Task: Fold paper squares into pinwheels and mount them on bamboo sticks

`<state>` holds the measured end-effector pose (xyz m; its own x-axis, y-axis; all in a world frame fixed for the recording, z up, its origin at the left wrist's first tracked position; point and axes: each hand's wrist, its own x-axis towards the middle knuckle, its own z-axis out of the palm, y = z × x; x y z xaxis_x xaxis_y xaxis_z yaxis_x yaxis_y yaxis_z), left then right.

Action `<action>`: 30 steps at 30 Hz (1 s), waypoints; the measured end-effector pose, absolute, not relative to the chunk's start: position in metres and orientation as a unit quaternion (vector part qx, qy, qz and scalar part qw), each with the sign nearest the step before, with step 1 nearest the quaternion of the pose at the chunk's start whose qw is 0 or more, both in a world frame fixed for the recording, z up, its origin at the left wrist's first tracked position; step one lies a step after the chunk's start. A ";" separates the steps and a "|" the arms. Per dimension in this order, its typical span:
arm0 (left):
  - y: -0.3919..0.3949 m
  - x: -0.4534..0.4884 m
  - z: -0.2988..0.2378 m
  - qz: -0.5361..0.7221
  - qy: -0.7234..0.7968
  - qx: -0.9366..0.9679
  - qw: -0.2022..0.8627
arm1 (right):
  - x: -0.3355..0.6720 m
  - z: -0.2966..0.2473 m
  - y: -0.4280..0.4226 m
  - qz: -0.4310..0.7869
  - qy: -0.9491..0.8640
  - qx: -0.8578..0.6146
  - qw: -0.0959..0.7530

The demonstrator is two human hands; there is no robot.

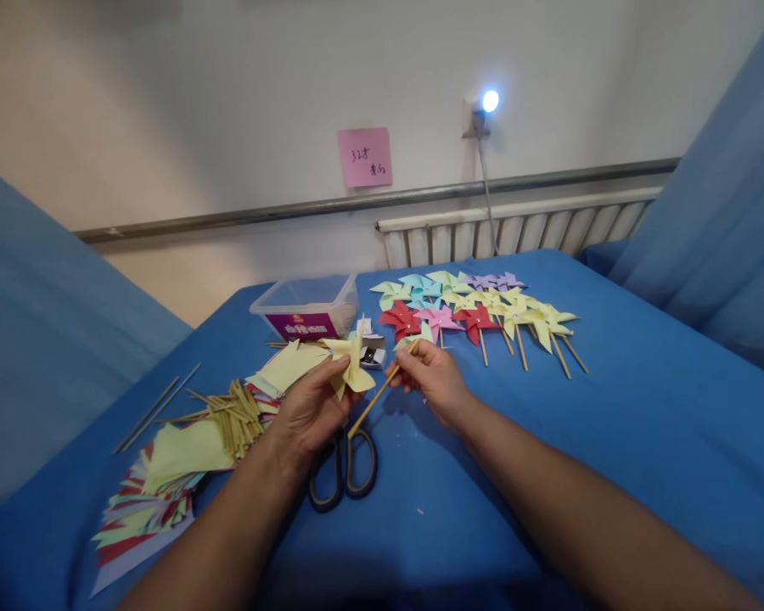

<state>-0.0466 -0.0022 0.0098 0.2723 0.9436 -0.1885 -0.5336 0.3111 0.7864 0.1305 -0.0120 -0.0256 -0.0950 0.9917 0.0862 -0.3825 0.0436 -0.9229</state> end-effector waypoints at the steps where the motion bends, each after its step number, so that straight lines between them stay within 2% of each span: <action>1: -0.003 -0.046 0.010 0.495 0.333 0.315 0.738 | 0.130 -0.026 -0.012 0.597 -0.445 -0.353 0.566; 6: -0.008 -0.041 0.007 0.471 0.353 0.363 0.722 | 0.124 -0.027 -0.014 0.582 -0.474 -0.375 0.544; 17: -0.009 -0.036 0.002 0.459 0.399 0.401 0.685 | 0.118 -0.035 -0.016 0.660 -0.401 -0.314 0.552; 22: -0.008 -0.033 0.002 0.522 0.448 0.435 0.581 | 0.119 -0.022 -0.026 0.705 -0.352 -0.314 0.530; 25: -0.009 -0.031 0.003 0.527 0.465 0.460 0.543 | 0.118 -0.017 -0.030 0.682 -0.378 -0.338 0.527; 30: -0.012 -0.030 0.003 0.489 0.461 0.493 0.552 | 0.113 -0.014 -0.030 0.633 -0.372 -0.384 0.560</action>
<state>-0.0299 -0.0120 0.0031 0.0967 0.9950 -0.0262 -0.0860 0.0345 0.9957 0.1129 -0.0300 -0.0136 -0.0771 0.9946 -0.0697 -0.4224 -0.0959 -0.9013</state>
